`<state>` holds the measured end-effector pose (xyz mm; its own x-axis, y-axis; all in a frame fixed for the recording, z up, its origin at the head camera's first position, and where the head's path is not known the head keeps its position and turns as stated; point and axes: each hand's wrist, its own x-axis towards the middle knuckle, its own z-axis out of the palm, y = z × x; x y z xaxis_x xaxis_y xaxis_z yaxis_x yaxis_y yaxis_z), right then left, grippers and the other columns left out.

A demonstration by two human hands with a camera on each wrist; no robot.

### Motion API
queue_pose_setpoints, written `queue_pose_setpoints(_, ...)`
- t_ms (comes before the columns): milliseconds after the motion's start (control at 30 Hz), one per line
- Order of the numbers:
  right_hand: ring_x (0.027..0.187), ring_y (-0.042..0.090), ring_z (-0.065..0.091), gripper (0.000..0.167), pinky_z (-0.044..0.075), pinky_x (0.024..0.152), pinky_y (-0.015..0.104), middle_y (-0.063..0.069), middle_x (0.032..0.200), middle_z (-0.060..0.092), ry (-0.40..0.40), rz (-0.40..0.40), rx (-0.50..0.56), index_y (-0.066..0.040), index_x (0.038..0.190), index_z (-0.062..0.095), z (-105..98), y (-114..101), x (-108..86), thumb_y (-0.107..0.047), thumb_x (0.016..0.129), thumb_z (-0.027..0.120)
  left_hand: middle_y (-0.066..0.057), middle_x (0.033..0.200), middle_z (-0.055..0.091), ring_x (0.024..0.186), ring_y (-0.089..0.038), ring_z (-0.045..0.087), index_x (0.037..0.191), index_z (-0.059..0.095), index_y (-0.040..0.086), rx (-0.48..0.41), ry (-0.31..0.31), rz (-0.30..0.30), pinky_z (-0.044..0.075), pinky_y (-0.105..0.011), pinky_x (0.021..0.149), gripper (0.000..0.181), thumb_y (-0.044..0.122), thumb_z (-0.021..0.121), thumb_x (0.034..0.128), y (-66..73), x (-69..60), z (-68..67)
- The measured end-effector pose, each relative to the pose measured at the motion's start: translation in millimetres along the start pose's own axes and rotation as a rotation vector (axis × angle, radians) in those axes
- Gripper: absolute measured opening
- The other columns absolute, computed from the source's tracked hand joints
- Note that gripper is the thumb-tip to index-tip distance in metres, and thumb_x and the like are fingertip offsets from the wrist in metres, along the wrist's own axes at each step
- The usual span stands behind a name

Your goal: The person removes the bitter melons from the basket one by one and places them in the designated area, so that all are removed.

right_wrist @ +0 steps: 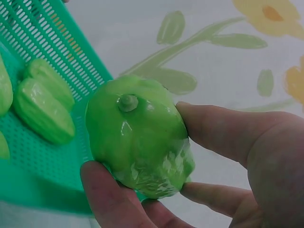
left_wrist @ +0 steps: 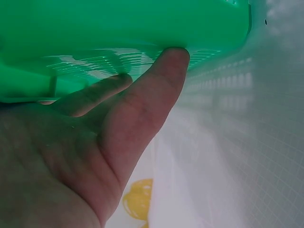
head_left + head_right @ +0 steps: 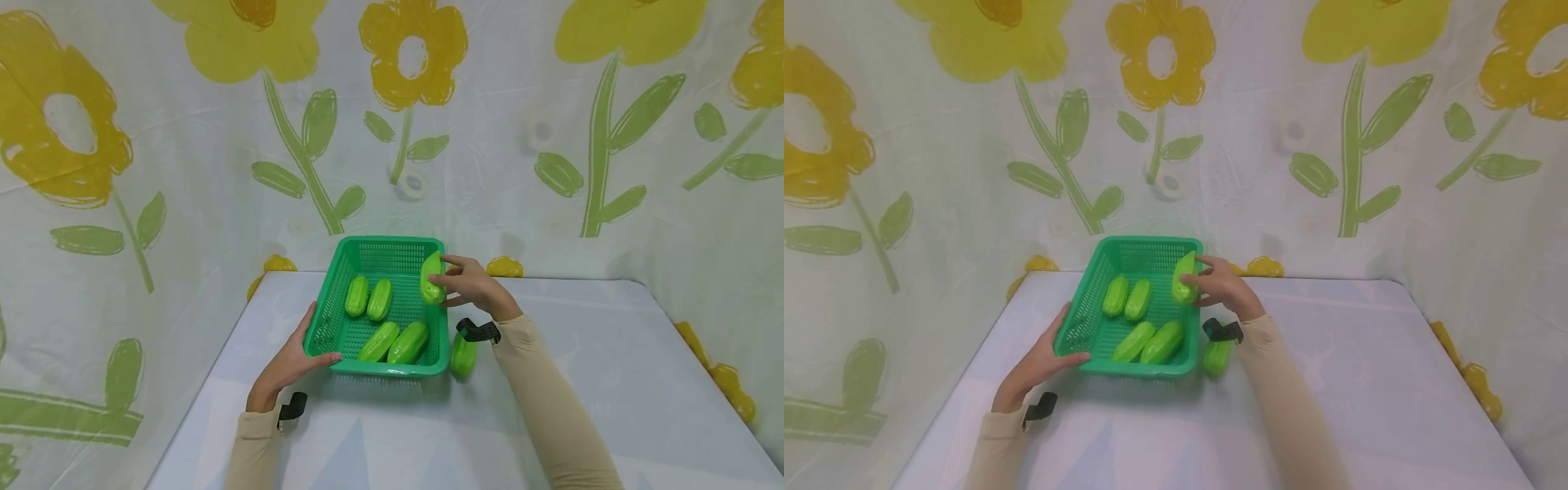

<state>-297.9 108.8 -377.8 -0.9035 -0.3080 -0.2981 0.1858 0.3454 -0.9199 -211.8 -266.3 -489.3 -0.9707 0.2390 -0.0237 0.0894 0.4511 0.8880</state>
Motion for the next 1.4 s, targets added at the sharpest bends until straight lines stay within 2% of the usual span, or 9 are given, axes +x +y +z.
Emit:
queue_pose_setpoints(400,0.110,0.033,0.064,0.083,0.063,0.089,0.046,0.030,0.156,0.039,0.014,-0.016,-0.004,-0.009,0.167,0.016,-23,20,-11.8,-0.027,0.103,0.066,-0.010,0.176,-0.002,0.161,-0.042,0.005,0.168,-0.007,0.026,-0.017,0.005,-0.006,0.018,-0.073,0.122,0.124,0.033,0.085,0.0837,-0.2,-1.4,0.3)
queue_pose_setpoints(733,0.098,0.025,0.066,0.079,0.062,0.091,0.048,0.031,0.151,0.035,0.051,-0.021,0.004,-0.009,0.167,0.019,-37,38,-30.9,-0.026,0.104,0.064,-0.011,0.176,-0.002,0.161,-0.044,0.005,0.167,-0.008,0.028,-0.006,0.005,-0.002,0.018,-0.074,0.122,0.125,0.033,0.084,0.0840,-2.0,-1.4,-0.9)
queue_pose_setpoints(933,0.094,0.021,0.068,0.080,0.064,0.083,0.041,0.032,0.150,0.035,0.076,-0.026,0.008,-0.008,0.166,0.018,-46,50,-40.9,-0.026,0.104,0.065,-0.010,0.176,-0.002,0.161,-0.043,0.005,0.167,-0.008,0.027,-0.016,-0.001,-0.003,0.019,-0.073,0.122,0.124,0.033,0.084,0.0843,-1.2,-0.5,-0.5)
queue_pose_setpoints(1167,0.096,0.018,0.066,0.081,0.064,0.084,0.041,0.033,0.152,0.032,0.109,-0.015,-0.005,-0.009,0.167,0.017,-55,61,-52.1,-0.027,0.104,0.064,-0.010,0.176,-0.002,0.161,-0.042,0.005,0.167,-0.008,0.026,-0.022,-0.002,0.005,0.018,-0.073,0.122,0.124,0.033,0.084,0.0844,-0.4,1.2,1.0)
queue_pose_setpoints(1400,0.097,0.016,0.066,0.084,0.063,0.087,0.046,0.033,0.150,0.032,0.113,-0.008,-0.018,-0.006,0.166,0.016,-60,77,-64.4,-0.031,0.103,0.065,-0.010,0.176,-0.002,0.161,-0.042,0.005,0.168,-0.008,0.025,-0.013,-0.002,0.009,0.018,-0.073,0.122,0.124,0.032,0.084,0.0845,-2.2,1.6,1.3)
